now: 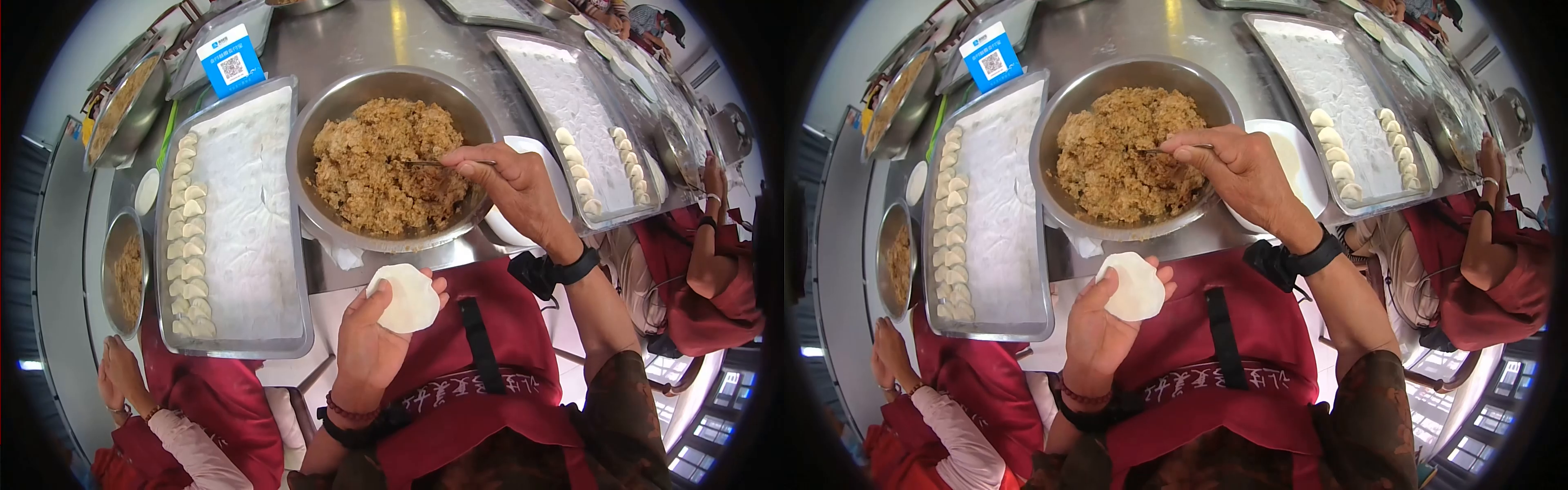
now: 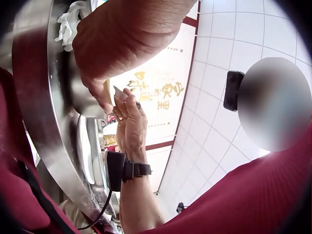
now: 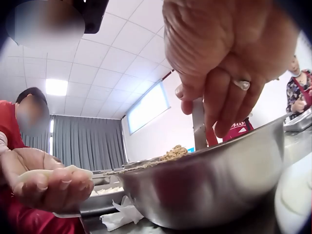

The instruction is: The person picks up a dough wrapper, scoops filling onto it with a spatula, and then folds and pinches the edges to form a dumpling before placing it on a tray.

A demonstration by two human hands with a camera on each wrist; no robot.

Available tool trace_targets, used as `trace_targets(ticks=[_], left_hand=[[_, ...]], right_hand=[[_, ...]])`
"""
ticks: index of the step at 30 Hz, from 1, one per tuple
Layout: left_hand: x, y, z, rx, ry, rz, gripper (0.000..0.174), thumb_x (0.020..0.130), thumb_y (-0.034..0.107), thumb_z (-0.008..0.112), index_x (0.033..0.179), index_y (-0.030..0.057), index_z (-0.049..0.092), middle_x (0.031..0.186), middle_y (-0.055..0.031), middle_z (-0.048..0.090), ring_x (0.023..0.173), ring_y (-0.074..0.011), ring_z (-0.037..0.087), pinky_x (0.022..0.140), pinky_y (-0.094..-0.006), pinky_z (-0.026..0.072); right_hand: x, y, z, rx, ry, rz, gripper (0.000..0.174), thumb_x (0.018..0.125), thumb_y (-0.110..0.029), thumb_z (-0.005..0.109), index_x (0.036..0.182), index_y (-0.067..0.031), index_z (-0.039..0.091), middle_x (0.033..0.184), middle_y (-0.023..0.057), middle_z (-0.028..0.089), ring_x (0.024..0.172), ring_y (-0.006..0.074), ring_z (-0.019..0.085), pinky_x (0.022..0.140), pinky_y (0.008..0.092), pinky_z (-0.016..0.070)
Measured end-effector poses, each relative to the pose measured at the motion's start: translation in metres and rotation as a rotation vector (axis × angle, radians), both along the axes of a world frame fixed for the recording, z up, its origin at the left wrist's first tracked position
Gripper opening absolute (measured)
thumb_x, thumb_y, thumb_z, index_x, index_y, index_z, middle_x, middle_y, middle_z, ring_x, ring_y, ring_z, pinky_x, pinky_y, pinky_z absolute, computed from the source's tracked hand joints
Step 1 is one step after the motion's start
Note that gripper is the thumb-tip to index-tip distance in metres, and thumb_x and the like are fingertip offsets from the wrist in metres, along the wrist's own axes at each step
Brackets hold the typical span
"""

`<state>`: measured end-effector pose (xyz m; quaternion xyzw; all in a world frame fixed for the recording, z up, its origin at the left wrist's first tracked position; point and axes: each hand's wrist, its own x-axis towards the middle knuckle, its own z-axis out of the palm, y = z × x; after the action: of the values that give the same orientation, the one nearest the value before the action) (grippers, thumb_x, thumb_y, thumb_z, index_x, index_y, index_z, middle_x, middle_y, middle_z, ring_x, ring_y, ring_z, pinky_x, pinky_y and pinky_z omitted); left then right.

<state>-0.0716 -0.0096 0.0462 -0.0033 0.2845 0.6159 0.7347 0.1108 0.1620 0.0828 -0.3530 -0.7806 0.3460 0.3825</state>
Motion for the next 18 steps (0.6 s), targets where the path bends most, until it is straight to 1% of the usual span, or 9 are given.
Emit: trace_targets(ticks=[2, 5, 8, 9, 12, 13, 16, 18], left_hand=[[-0.001, 0.0, -0.001, 0.012, -0.005, 0.0, 0.034, 0.102, 0.015, 0.048, 0.127, -0.0082, 0.048, 0.129, -0.0288, 0.054, 0.123, -0.0465, 0.053, 0.108, -0.0605, 0.0409], [-0.002, -0.001, 0.0, 0.01, -0.011, 0.01, 0.034, 0.102, 0.016, 0.048, 0.127, -0.008, 0.048, 0.128, -0.0288, 0.054, 0.122, -0.0461, 0.054, 0.108, -0.0602, 0.0414], [-0.003, -0.002, -0.002, 0.019, -0.016, 0.012, 0.034, 0.102, 0.015, 0.047, 0.127, -0.0082, 0.047, 0.129, -0.0289, 0.054, 0.122, -0.0462, 0.054, 0.108, -0.0602, 0.0414], [-0.004, -0.003, -0.003, 0.013, -0.015, 0.015, 0.034, 0.102, 0.015, 0.047, 0.127, -0.0083, 0.047, 0.129, -0.0289, 0.054, 0.122, -0.0462, 0.053, 0.108, -0.0601, 0.0413], [-0.006, -0.002, -0.004, 0.006, -0.014, 0.022, 0.034, 0.102, 0.015, 0.047, 0.127, -0.0086, 0.047, 0.128, -0.0289, 0.054, 0.123, -0.0462, 0.053, 0.108, -0.0601, 0.0411], [-0.006, -0.002, -0.004, 0.006, -0.014, 0.025, 0.034, 0.102, 0.015, 0.048, 0.127, -0.0086, 0.047, 0.128, -0.0289, 0.054, 0.123, -0.0462, 0.053, 0.109, -0.0602, 0.0411], [-0.007, -0.002, -0.004, 0.0, -0.012, 0.027, 0.034, 0.102, 0.015, 0.048, 0.127, -0.0085, 0.047, 0.128, -0.0287, 0.055, 0.123, -0.0462, 0.053, 0.109, -0.0601, 0.041], [-0.008, -0.002, -0.005, 0.007, -0.012, 0.028, 0.035, 0.102, 0.015, 0.049, 0.127, -0.0082, 0.048, 0.128, -0.0285, 0.055, 0.123, -0.0462, 0.053, 0.109, -0.0601, 0.0409]], right_hand=[[-0.001, -0.005, 0.004, 0.0, -0.007, -0.009, 0.019, 0.095, -0.019, 0.065, 0.106, -0.0067, 0.075, 0.1, 0.0089, 0.075, 0.095, 0.0193, 0.067, 0.087, 0.0309, 0.0509], [-0.001, -0.012, -0.005, -0.025, -0.048, 0.076, 0.018, 0.094, -0.018, 0.065, 0.105, -0.0081, 0.075, 0.099, 0.0068, 0.075, 0.095, 0.0189, 0.065, 0.088, 0.0305, 0.0496], [-0.001, -0.02, -0.003, -0.037, -0.056, 0.075, 0.017, 0.094, -0.018, 0.066, 0.104, -0.0089, 0.076, 0.097, 0.0063, 0.075, 0.094, 0.0188, 0.064, 0.09, 0.0298, 0.0487], [0.0, -0.021, 0.001, -0.111, -0.029, 0.067, 0.018, 0.095, -0.019, 0.065, 0.106, -0.0082, 0.075, 0.097, 0.0054, 0.075, 0.093, 0.0149, 0.065, 0.087, 0.0279, 0.0495], [0.003, -0.019, 0.008, -0.234, 0.07, 0.027, 0.02, 0.096, -0.019, 0.063, 0.108, -0.0069, 0.074, 0.098, 0.0046, 0.075, 0.092, 0.0097, 0.065, 0.083, 0.0253, 0.0503], [0.003, -0.016, 0.008, -0.143, 0.047, -0.02, 0.021, 0.098, -0.02, 0.063, 0.109, -0.0052, 0.074, 0.099, 0.0054, 0.075, 0.092, 0.0076, 0.064, 0.081, 0.0237, 0.0507], [-0.008, -0.01, 0.004, -0.136, 0.113, -0.048, 0.021, 0.098, -0.019, 0.062, 0.109, -0.0049, 0.073, 0.101, 0.0072, 0.074, 0.093, 0.0089, 0.065, 0.082, 0.0243, 0.0508], [-0.014, -0.011, -0.003, -0.173, 0.108, -0.023, 0.021, 0.098, -0.019, 0.062, 0.109, -0.0049, 0.073, 0.102, 0.0076, 0.074, 0.093, 0.0094, 0.065, 0.083, 0.0244, 0.0506]])
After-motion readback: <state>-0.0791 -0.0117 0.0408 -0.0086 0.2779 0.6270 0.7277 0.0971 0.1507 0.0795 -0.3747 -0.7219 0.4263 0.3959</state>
